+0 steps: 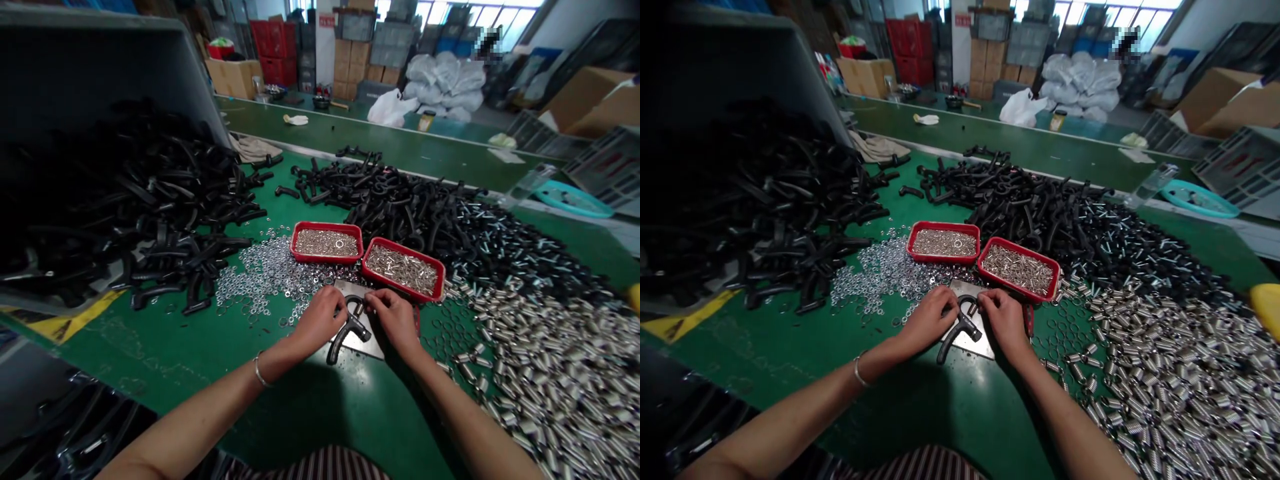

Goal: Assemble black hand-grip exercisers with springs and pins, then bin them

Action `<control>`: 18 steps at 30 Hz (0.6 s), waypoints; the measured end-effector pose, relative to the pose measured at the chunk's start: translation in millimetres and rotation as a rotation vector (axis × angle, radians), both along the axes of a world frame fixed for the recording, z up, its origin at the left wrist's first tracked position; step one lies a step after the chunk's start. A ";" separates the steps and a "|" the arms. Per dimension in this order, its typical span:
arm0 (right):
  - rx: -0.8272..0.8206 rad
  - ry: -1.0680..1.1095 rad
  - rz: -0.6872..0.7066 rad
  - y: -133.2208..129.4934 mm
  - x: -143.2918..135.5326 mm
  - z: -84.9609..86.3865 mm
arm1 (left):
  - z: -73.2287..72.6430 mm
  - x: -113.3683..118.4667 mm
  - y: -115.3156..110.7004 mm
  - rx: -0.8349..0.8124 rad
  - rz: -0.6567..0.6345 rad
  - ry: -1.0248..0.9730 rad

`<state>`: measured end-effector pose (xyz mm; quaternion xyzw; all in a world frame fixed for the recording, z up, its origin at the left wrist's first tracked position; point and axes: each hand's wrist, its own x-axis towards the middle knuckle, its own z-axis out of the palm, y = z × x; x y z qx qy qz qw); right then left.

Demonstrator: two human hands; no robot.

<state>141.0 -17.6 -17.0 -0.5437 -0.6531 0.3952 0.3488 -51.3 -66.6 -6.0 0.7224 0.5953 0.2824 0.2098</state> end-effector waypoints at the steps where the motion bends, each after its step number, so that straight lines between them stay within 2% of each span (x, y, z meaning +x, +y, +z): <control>1: 0.025 -0.020 0.005 -1.2 -0.7 -0.7 | 1.1 1.0 -0.5 0.014 -0.012 0.044; 6: 0.176 -0.135 0.011 -9.7 -3.9 -6.9 | 4.8 3.1 -2.9 0.110 -0.152 0.285; 10: 0.270 -0.236 -0.011 -12.8 -4.9 -10.9 | 7.1 3.1 -2.8 0.137 -0.195 0.386; 12: 0.295 -0.306 0.032 -12.1 -4.3 -10.0 | 8.6 3.5 -2.0 0.151 -0.215 0.444; 18: 0.373 -0.706 0.209 -14.2 -2.5 -1.5 | 14.3 3.2 -3.9 0.188 -0.278 0.554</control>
